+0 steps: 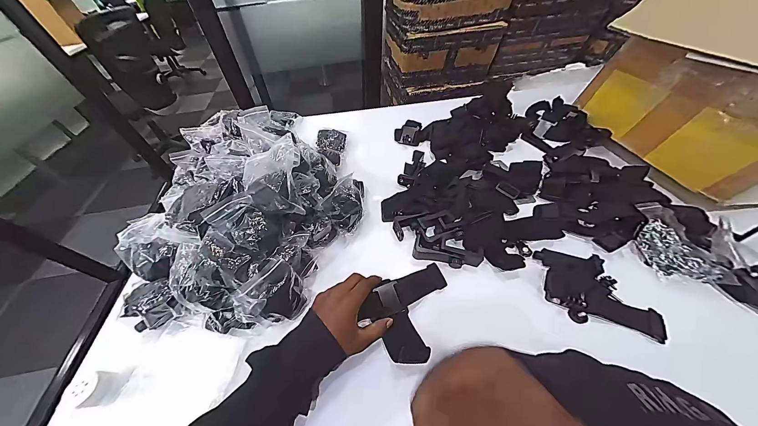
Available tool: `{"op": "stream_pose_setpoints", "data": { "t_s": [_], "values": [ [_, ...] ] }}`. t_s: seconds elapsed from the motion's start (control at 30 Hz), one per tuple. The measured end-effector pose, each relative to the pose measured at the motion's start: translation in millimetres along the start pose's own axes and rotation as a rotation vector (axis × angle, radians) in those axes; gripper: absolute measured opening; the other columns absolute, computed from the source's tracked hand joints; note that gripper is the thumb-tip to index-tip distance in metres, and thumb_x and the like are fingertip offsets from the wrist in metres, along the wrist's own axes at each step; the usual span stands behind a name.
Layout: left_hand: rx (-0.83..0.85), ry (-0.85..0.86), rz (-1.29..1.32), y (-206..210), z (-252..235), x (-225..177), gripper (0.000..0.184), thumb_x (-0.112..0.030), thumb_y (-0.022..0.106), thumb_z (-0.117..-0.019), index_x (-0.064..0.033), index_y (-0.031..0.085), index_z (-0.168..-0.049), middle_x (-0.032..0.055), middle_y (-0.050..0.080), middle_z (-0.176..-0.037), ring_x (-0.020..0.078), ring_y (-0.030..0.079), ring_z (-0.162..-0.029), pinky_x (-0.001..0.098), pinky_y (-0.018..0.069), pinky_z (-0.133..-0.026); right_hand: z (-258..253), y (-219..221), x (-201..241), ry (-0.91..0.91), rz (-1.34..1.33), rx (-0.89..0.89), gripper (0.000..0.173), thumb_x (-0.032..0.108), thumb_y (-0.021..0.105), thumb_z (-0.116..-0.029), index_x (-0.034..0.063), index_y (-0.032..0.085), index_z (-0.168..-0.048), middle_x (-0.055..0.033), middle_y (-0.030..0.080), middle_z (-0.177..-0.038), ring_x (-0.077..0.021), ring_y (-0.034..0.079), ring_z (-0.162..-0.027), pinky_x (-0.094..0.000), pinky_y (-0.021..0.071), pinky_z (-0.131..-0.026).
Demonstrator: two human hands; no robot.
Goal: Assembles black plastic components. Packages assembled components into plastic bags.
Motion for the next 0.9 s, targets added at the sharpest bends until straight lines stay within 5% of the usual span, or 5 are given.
{"op": "stream_pose_setpoints", "data": {
  "t_s": [0.13, 0.3, 0.43, 0.7, 0.9],
  "values": [
    [-0.062, 0.037, 0.014, -7.4, 1.5, 1.4, 0.065, -0.048, 0.076, -0.0859, -0.0055, 0.064, -0.134, 0.0137, 0.07, -0.118, 0.0275, 0.07, -0.105, 0.0489, 0.0598, -0.087, 39.0, -12.1, -103.1, -0.03, 0.464, 0.107, 0.019, 0.02, 0.051, -0.1028, 0.0068, 0.064, -0.105, -0.0094, 0.072, -0.095, -0.0179, 0.071, -0.09, -0.0328, 0.0586, -0.079],
    [-0.125, 0.063, 0.072, -4.6, -3.3, 12.8, 0.059, -0.038, 0.076, -0.088, -0.0053, 0.062, -0.136, 0.0136, 0.068, -0.122, 0.0242, 0.068, -0.111, 0.0433, 0.058, -0.095, 108.9, -31.9, -194.8, 0.243, 0.707, 0.383, 0.039, 0.042, 0.057, -0.1014, 0.0112, 0.063, -0.125, -0.008, 0.07, -0.118, -0.0235, 0.065, -0.111, -0.0441, 0.0515, -0.097],
    [-0.182, 0.106, 0.173, -5.0, -4.4, 17.7, 0.06, -0.031, 0.081, -0.0858, 0.0, 0.063, -0.133, 0.0164, 0.069, -0.122, 0.0221, 0.068, -0.111, 0.0381, 0.0572, -0.098, 128.2, -28.9, -204.7, 0.304, 0.629, 0.392, 0.045, 0.043, 0.064, -0.0975, 0.0132, 0.062, -0.131, -0.0078, 0.067, -0.126, -0.0239, 0.063, -0.12, -0.0481, 0.0473, -0.106],
    [-0.233, 0.123, 0.22, -9.7, -4.0, 19.8, 0.055, -0.023, 0.082, -0.0841, 0.0036, 0.065, -0.128, 0.0182, 0.07, -0.121, 0.0221, 0.07, -0.111, 0.0365, 0.0568, -0.1, 128.1, -24.8, -210.0, 0.275, 0.675, 0.426, 0.051, 0.052, 0.065, -0.0961, 0.0185, 0.063, -0.134, -0.0084, 0.065, -0.119, -0.0253, 0.062, -0.111, -0.0464, 0.0488, -0.096],
    [-0.272, 0.16, 0.212, -13.8, -3.2, 17.6, 0.048, -0.018, 0.077, -0.0861, 0.0054, 0.066, -0.126, 0.0194, 0.071, -0.119, 0.0233, 0.07, -0.112, 0.0369, 0.0566, -0.1, 124.7, -32.1, -208.5, 0.277, 0.723, 0.36, 0.057, 0.052, 0.066, -0.0961, 0.0089, 0.061, -0.133, -0.0114, 0.068, -0.123, -0.0261, 0.065, -0.116, -0.046, 0.0488, -0.103]
  ]
}}
Point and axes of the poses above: each hand's wrist, its own z-axis away from the middle knuckle, its own y-axis out of the palm, x = y × z, the point moved 9 cm from there along -z, towards the middle knuckle
